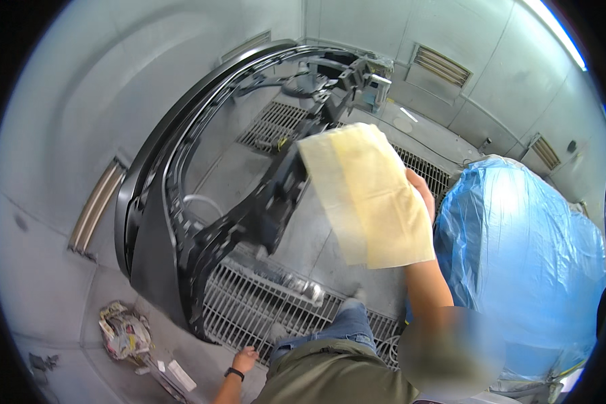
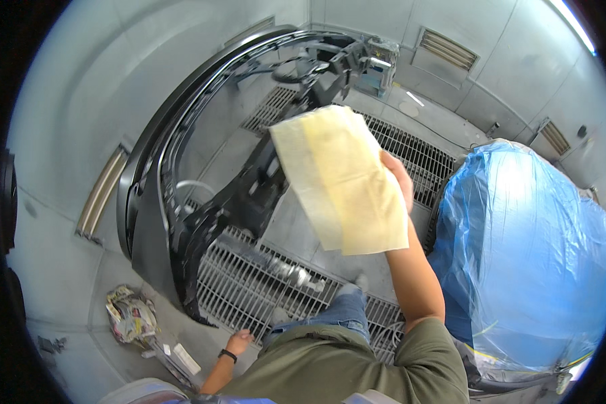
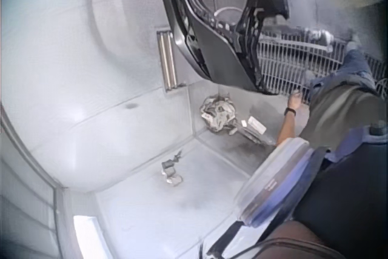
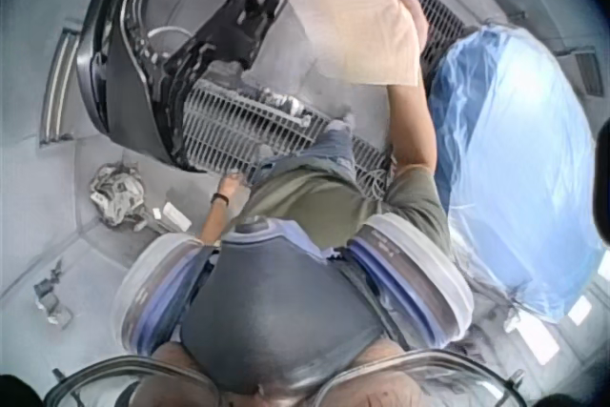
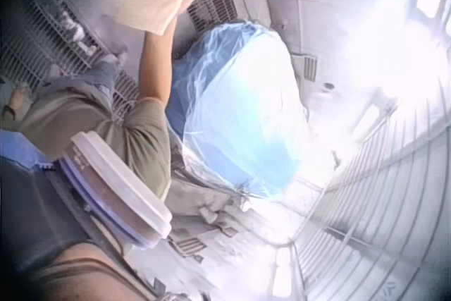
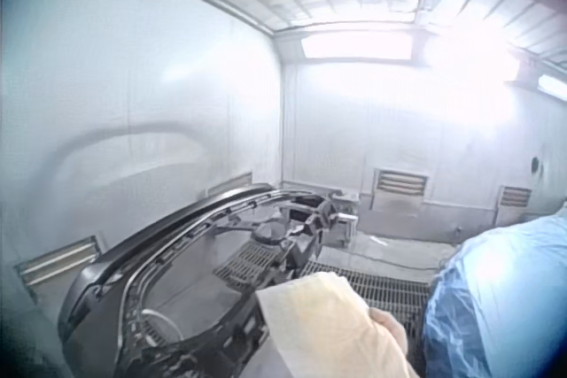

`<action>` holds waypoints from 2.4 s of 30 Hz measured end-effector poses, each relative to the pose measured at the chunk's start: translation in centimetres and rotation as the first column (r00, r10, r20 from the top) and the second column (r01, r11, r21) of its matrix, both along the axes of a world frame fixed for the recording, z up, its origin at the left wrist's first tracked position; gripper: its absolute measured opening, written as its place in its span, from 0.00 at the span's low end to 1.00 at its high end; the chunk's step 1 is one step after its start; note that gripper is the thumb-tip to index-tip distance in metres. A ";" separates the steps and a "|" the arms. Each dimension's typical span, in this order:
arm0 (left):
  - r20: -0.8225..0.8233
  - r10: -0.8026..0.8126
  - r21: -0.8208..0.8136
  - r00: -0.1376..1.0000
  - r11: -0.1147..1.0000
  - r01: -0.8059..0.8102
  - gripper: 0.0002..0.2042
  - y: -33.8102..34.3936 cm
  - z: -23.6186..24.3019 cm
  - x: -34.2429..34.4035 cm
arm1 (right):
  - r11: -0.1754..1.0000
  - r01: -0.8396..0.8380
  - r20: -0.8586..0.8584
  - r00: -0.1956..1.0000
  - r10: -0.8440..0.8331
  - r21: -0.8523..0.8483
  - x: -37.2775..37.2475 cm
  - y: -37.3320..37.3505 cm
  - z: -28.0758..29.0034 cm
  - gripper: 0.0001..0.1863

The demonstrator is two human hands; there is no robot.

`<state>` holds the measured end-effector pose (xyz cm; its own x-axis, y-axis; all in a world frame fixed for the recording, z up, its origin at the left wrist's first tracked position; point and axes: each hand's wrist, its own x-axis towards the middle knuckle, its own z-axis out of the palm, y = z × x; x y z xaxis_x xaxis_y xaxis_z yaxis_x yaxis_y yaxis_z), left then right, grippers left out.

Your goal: The person wipes a car bumper with a cloth, then uses a spray gun to apply paint to the bumper in a paint booth. The bumper is mounted on a stand, and the person moves around it to cover different areas.

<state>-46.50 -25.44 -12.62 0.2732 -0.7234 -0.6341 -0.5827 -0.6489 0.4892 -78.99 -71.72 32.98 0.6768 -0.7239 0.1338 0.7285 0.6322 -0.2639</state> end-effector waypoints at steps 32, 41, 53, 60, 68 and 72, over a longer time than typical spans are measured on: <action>-0.541 0.418 0.121 0.730 0.897 -0.425 0.34 -73.4 0.1 -27.2 | 0.836 0.389 -0.768 0.365 -0.526 -0.388 -21.4 -76.0 -3.6 0.29; -0.242 0.898 0.454 0.368 0.440 -0.775 0.24 -82.9 8.6 -30.9 | -0.023 -0.504 -0.325 0.591 -0.739 -0.863 4.3 -96.6 -7.2 0.30; -0.047 0.743 0.396 0.667 0.627 -0.670 0.22 -94.9 11.7 -52.1 | -0.157 -0.650 -0.533 0.718 -0.448 -0.744 10.1 -108.5 -17.4 0.34; -0.048 0.782 0.355 0.622 0.595 -0.721 0.21 -99.4 11.7 -59.2 | 0.559 -0.664 -0.867 0.411 -0.281 -0.496 6.4 -118.1 -28.1 0.38; -0.116 0.578 0.027 0.808 0.815 -0.579 0.20 -98.9 -1.5 -62.2 | -0.039 -0.786 -0.708 0.575 -0.410 -0.617 15.2 -112.2 -18.9 0.41; -0.085 0.459 -0.100 0.884 0.879 -0.466 0.20 -98.3 -3.8 -61.0 | -0.340 -0.523 -0.481 0.852 -0.204 -0.781 19.5 -105.8 -13.6 0.37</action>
